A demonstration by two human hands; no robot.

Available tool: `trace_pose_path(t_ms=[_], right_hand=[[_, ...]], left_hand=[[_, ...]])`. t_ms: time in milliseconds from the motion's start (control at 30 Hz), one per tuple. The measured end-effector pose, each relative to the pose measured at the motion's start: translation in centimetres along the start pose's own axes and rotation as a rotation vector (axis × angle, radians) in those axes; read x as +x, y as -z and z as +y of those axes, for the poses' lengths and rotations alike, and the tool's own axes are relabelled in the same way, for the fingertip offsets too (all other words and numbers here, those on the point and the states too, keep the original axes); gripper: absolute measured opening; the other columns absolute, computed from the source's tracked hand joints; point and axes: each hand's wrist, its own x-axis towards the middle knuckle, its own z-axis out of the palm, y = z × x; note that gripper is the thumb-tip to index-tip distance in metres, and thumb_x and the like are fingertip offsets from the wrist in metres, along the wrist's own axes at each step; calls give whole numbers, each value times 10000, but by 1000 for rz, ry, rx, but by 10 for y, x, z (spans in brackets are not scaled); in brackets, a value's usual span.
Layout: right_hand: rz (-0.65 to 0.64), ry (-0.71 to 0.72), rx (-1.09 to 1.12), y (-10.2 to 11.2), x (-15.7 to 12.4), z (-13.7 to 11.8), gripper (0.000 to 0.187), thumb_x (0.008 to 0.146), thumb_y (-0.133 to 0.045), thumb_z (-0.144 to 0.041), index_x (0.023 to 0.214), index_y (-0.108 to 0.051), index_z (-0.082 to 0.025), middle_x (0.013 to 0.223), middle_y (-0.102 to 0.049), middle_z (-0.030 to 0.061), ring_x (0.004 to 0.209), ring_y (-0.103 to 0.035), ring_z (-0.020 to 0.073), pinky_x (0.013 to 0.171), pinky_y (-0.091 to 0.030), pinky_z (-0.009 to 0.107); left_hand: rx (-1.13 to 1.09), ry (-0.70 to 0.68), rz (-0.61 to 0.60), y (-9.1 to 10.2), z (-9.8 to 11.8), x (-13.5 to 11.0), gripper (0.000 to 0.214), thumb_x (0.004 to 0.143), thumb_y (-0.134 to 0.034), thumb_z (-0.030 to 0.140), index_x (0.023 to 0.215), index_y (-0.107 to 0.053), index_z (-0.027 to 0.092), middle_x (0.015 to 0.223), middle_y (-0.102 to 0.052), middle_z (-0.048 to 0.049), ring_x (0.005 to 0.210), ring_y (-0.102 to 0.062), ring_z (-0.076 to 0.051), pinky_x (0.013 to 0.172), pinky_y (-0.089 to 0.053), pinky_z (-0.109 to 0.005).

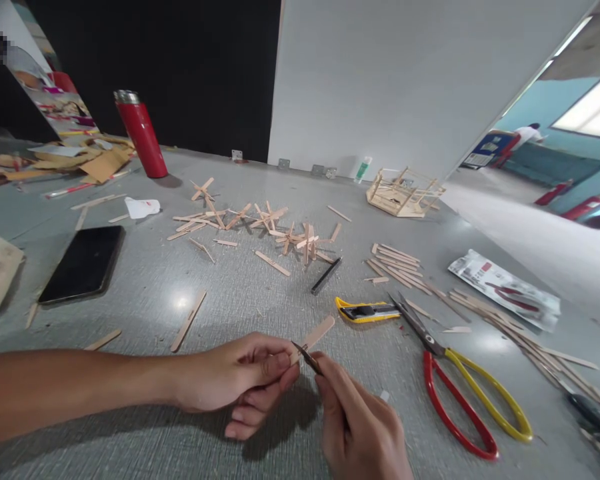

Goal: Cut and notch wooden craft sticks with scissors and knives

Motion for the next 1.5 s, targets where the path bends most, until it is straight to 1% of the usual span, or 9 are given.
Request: trace_pose_path(t_ms=[167, 333, 433, 500, 633, 800, 967, 1167, 1500], right_hand=[[-132, -105, 165, 5, 7, -1, 218, 1046, -517, -220, 1112, -718, -169, 591, -660, -50, 399, -545, 95, 421, -454, 185], [-213, -120, 183, 7, 12, 2, 263, 1062, -507, -272, 1077, -753, -181, 540, -646, -53, 384, -539, 113, 409, -440, 213], [-112, -45, 137, 5, 7, 5, 198, 1035, -550, -186, 1130, -723, -191, 716, -766, -7, 524, -698, 126, 525, -528, 191], [-44, 24, 76, 3, 3, 6, 269, 1011, -567, -110, 1242, -683, -185, 869, -797, 43, 649, -756, 141, 600, -552, 192], [-51, 60, 13, 4, 0, 5, 366, 1026, -546, -99, 1370, -637, -187, 838, -719, 39, 640, -700, 125, 581, -522, 202], [-49, 39, 84, 6, 6, 4, 375, 1025, -529, -67, 1349, -656, -203, 956, -692, 46, 791, -696, 115, 733, -549, 203], [-49, -9, 158, 6, 7, 5, 430, 1005, -572, -63, 1372, -670, -263, 990, -649, 28, 804, -671, 96, 715, -546, 184], [-96, -97, 280, 6, 9, 5, 400, 1013, -592, -121, 1329, -709, -336, 934, -668, -13, 829, -712, 90, 685, -552, 129], [-111, -119, 346, 9, 9, 4, 415, 1002, -606, -125, 1345, -714, -331, 938, -693, 12, 779, -701, 115, 655, -548, 180]], left_hand=[[-5, 0, -3, 2, -2, -1, 339, 1042, -569, 512, 877, -488, 227, 583, -306, 102, 438, -313, -72, 436, -398, -178], [-10, -2, -1, 3, -2, -1, 309, 1057, -552, 483, 892, -500, 226, 572, -303, 105, 431, -317, -72, 433, -406, -174], [-4, -30, 30, 0, -3, 0, 317, 1062, -546, 475, 878, -496, 221, 559, -316, 107, 424, -319, -67, 433, -410, -165], [-1, -65, 61, -2, -4, 1, 318, 1068, -533, 471, 876, -497, 219, 549, -336, 106, 419, -329, -66, 434, -418, -159], [0, -120, 84, -2, -7, 2, 294, 1067, -534, 463, 913, -528, 212, 546, -414, 93, 421, -389, -79, 429, -456, -174], [22, -122, 26, 0, -6, 2, 264, 1081, -497, 415, 925, -536, 206, 547, -506, 61, 418, -473, -103, 439, -509, -213], [55, -108, -39, 3, -2, 2, 312, 1113, -397, 364, 885, -527, 195, 559, -597, 6, 395, -497, -100, 420, -451, -185], [15, -126, -65, 6, -3, 5, 295, 1108, -420, 404, 921, -522, 200, 583, -608, 7, 409, -483, -89, 410, -389, -155], [-34, -110, -61, 5, -1, 3, 325, 1057, -560, 433, 890, -602, 158, 690, -570, 6, 476, -503, -83, 451, -491, -185]])
